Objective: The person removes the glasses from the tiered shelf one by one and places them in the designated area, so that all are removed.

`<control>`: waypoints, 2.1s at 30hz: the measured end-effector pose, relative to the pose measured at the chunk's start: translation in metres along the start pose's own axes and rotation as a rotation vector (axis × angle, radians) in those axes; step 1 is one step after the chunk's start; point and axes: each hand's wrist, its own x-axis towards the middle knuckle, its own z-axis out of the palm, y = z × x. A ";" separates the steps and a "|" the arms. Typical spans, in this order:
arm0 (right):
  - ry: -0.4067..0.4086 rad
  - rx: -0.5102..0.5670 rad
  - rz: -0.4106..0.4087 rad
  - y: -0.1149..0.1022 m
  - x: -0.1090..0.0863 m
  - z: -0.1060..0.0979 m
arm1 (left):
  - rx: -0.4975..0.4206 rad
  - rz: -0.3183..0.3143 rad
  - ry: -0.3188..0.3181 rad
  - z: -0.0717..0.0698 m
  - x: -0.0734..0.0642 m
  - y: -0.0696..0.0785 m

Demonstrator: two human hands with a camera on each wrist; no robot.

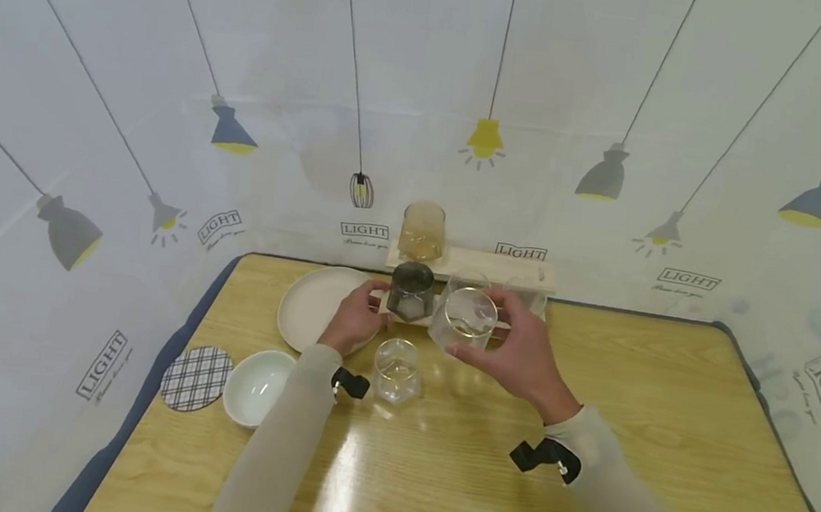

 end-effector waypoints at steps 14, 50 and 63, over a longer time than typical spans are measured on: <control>-0.108 -0.005 0.075 0.047 -0.036 0.041 | 0.000 -0.003 0.004 0.001 -0.001 -0.002; -0.107 -0.071 0.021 0.052 -0.031 0.032 | 0.018 -0.012 -0.017 -0.001 -0.001 -0.001; 0.000 -0.001 -0.084 0.018 0.007 0.015 | 0.029 -0.018 -0.020 -0.001 0.000 -0.001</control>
